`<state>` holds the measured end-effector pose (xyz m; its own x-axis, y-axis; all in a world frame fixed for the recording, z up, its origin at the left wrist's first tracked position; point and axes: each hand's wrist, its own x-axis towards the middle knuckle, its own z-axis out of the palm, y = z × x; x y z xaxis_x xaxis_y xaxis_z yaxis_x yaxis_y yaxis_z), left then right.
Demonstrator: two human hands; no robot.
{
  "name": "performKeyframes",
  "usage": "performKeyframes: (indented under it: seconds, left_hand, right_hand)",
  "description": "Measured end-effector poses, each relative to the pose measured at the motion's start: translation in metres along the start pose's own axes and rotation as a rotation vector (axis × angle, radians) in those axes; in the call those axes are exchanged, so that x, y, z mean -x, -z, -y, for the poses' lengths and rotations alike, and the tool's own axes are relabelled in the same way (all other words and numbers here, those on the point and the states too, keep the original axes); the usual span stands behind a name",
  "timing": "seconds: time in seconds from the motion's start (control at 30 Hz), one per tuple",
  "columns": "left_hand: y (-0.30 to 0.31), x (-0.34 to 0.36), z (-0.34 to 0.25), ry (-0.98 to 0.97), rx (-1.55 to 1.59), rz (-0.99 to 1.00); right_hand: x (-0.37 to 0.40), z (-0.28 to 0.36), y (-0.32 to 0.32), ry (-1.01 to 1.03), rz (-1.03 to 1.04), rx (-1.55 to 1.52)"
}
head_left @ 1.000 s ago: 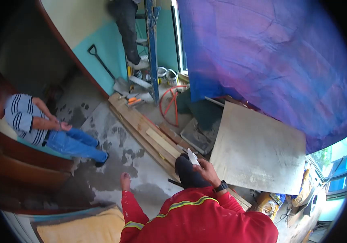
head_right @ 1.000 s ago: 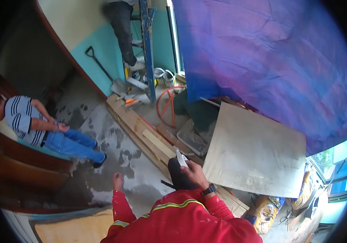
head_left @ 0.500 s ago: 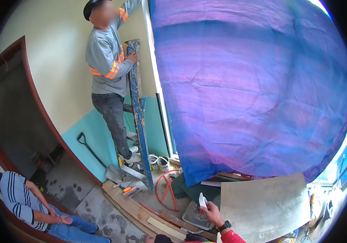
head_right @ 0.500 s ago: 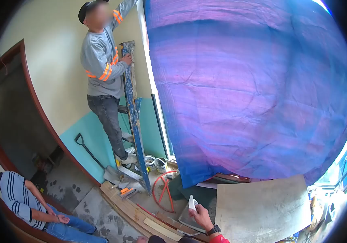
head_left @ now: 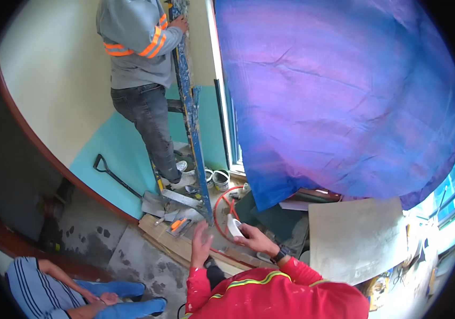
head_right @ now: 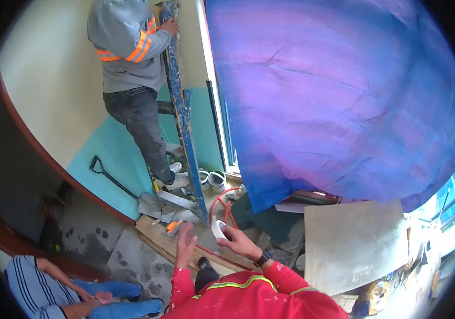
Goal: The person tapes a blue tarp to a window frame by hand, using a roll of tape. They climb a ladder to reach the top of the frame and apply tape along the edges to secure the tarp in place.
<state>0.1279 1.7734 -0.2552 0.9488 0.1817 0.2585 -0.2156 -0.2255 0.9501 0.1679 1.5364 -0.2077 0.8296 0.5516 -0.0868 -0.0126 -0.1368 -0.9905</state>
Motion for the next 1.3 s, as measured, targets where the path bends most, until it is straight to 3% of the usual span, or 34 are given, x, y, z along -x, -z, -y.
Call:
performKeyframes:
  seconds: [0.1, 0.17, 0.23, 0.27, 0.3, 0.4, 0.47, 0.53, 0.57, 0.6, 0.7, 0.77, 0.9, 1.0, 1.07, 1.13, 1.2, 1.27, 1.3]
  left_hand:
    - [0.048, -0.072, -0.038, -0.151, -0.167, 0.039]
    - [0.086, -0.103, -0.011, -0.045, -0.08, 0.023]
    - [0.113, -0.128, 0.02, 0.054, 0.004, -0.006]
    - [0.124, -0.142, 0.033, 0.08, 0.0, 0.005]
    - [0.132, -0.152, 0.044, 0.109, -0.006, 0.019]
    - [0.124, -0.2, 0.065, 0.086, 0.038, 0.056]
    - [0.107, -0.245, 0.06, 0.027, 0.015, 0.114]
    - [0.084, -0.311, 0.044, -0.146, -0.105, 0.137]
    - [0.069, -0.346, 0.032, -0.119, -0.081, 0.136]
    - [0.058, -0.386, 0.032, -0.249, -0.202, 0.082]
    - [0.016, -0.51, 0.05, -0.528, -0.402, -0.124]
    - [-0.01, -0.579, 0.041, -0.499, -0.597, -0.381]
    - [-0.044, -0.671, 0.042, -0.359, -0.601, -0.595]
    - [-0.067, -0.686, 0.047, -0.194, -0.62, -0.841]
    - [-0.066, -0.697, 0.058, -0.263, -0.643, -0.905]
    - [-0.071, -0.694, 0.068, -0.282, -0.682, -0.973]
    - [-0.072, -0.695, 0.064, -0.297, -0.743, -1.026]
    - [-0.072, -0.694, 0.06, -0.262, -0.69, -1.01]
    - [-0.073, -0.694, 0.058, -0.272, -0.678, -1.015]
  right_hand:
    - [-0.078, 0.032, -0.045, 0.03, 0.062, -0.267]
    - [-0.118, 0.036, -0.068, 0.019, -0.014, -0.39]
    - [-0.139, 0.049, -0.078, -0.061, -0.139, -0.717]
    - [-0.152, 0.057, -0.077, -0.087, -0.202, -0.878]
    - [-0.162, 0.042, -0.066, -0.042, -0.092, -1.072]
    - [-0.177, 0.082, -0.043, 0.067, -0.274, -1.483]
    - [-0.195, 0.083, -0.01, 0.162, -0.339, -1.48]
    - [-0.22, 0.101, 0.033, 0.407, -0.255, -1.343]
    - [-0.236, 0.112, 0.057, 0.532, -0.211, -1.271]
    - [-0.254, 0.126, 0.083, 0.651, -0.167, -1.202]
    - [-0.301, 0.198, 0.159, 0.693, -0.397, -0.78]
    - [-0.345, 0.261, 0.218, 0.826, -0.549, -0.298]
    - [-0.452, 0.364, 0.341, 1.046, -0.726, 0.409]
    - [-0.564, 0.434, 0.436, 1.354, -1.015, 1.035]
    - [-0.623, 0.477, 0.478, 1.445, -1.183, 1.399]
    - [-0.639, 0.517, 0.49, 1.307, -1.067, 1.499]
    - [-0.698, 0.56, 0.517, 1.285, -1.145, 1.405]
    - [-0.72, 0.596, 0.534, 1.284, -1.291, 1.526]
    - [-0.718, 0.612, 0.537, 1.205, -1.233, 1.546]
